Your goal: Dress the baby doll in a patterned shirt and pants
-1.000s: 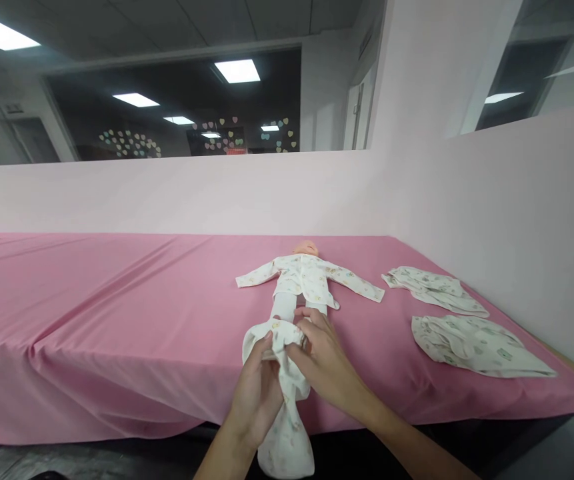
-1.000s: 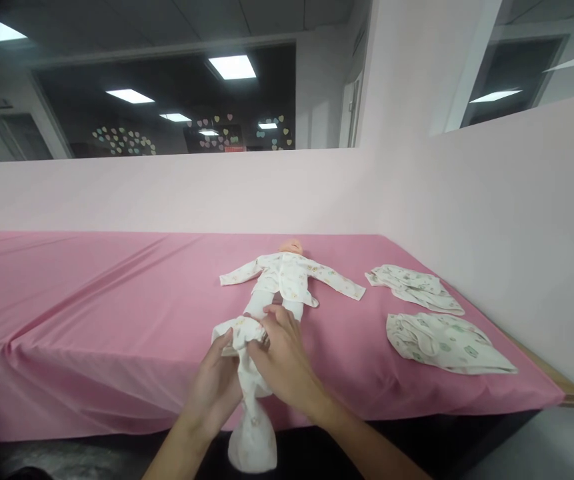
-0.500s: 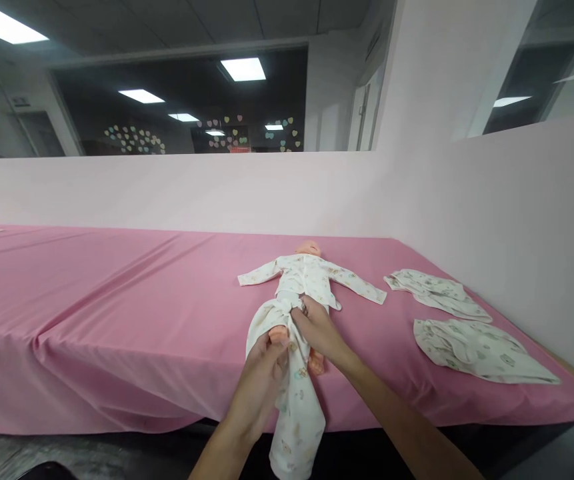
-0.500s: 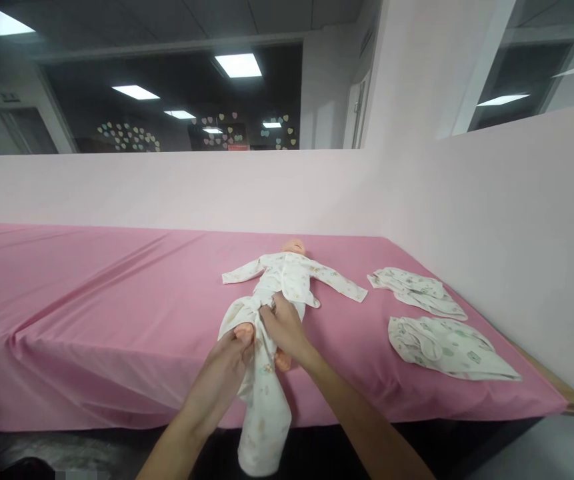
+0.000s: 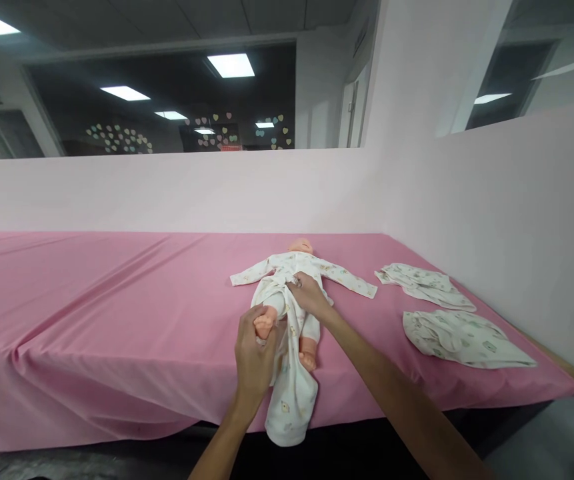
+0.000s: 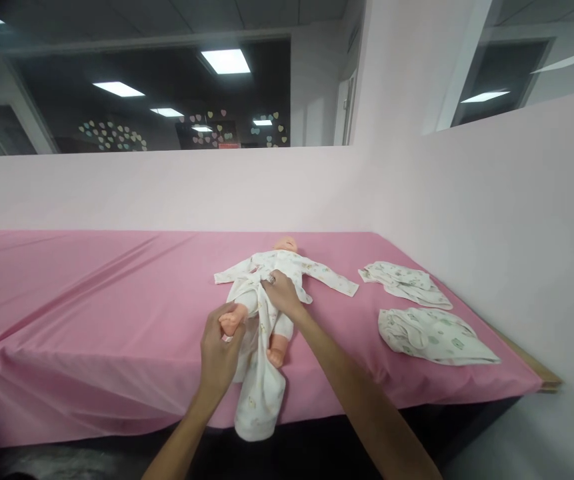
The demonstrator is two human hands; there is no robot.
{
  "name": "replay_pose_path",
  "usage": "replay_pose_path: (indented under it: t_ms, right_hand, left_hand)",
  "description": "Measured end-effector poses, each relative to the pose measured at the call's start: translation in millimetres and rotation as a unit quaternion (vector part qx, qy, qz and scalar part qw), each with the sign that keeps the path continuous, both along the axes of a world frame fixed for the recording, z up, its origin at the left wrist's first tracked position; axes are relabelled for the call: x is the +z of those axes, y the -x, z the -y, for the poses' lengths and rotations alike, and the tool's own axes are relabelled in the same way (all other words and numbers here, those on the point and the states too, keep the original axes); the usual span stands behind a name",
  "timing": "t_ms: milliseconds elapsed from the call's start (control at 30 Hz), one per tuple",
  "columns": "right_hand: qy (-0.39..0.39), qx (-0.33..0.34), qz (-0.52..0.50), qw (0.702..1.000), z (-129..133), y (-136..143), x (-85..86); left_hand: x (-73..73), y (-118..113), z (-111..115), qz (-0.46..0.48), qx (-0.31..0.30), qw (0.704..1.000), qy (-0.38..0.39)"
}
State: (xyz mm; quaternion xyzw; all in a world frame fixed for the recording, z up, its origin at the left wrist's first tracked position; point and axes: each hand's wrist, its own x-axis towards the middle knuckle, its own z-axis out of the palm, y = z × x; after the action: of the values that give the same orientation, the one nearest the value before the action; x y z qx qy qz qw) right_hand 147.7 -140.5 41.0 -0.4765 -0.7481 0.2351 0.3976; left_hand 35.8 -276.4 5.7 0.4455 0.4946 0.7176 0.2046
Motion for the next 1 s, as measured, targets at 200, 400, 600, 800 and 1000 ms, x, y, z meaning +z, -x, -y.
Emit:
replay_pose_path:
  t_ms: [200,400,600,800,1000]
  right_hand:
    - [-0.081,-0.069,-0.049,0.993,56,-22,-23.7]
    - [0.095,-0.028,-0.035,0.995,158,-70,-69.4]
    - [0.14,0.0,-0.002,0.99,165,-45,-117.5]
    - [0.048,-0.067,0.075,0.994,155,-14,-118.7]
    - [0.002,0.075,0.023,0.997,169,-40,-48.1]
  left_hand:
    - [-22.4,22,-4,-0.195,0.021,0.968,0.158]
    - [-28.0,35,-2,-0.236,-0.034,0.947,0.213]
    - [-12.7,38,-10,-0.268,0.022,0.952,0.147]
    - [2.3,41,-16,-0.291,0.014,0.952,0.096]
    - [15.1,52,-19,-0.269,0.011,0.957,0.104]
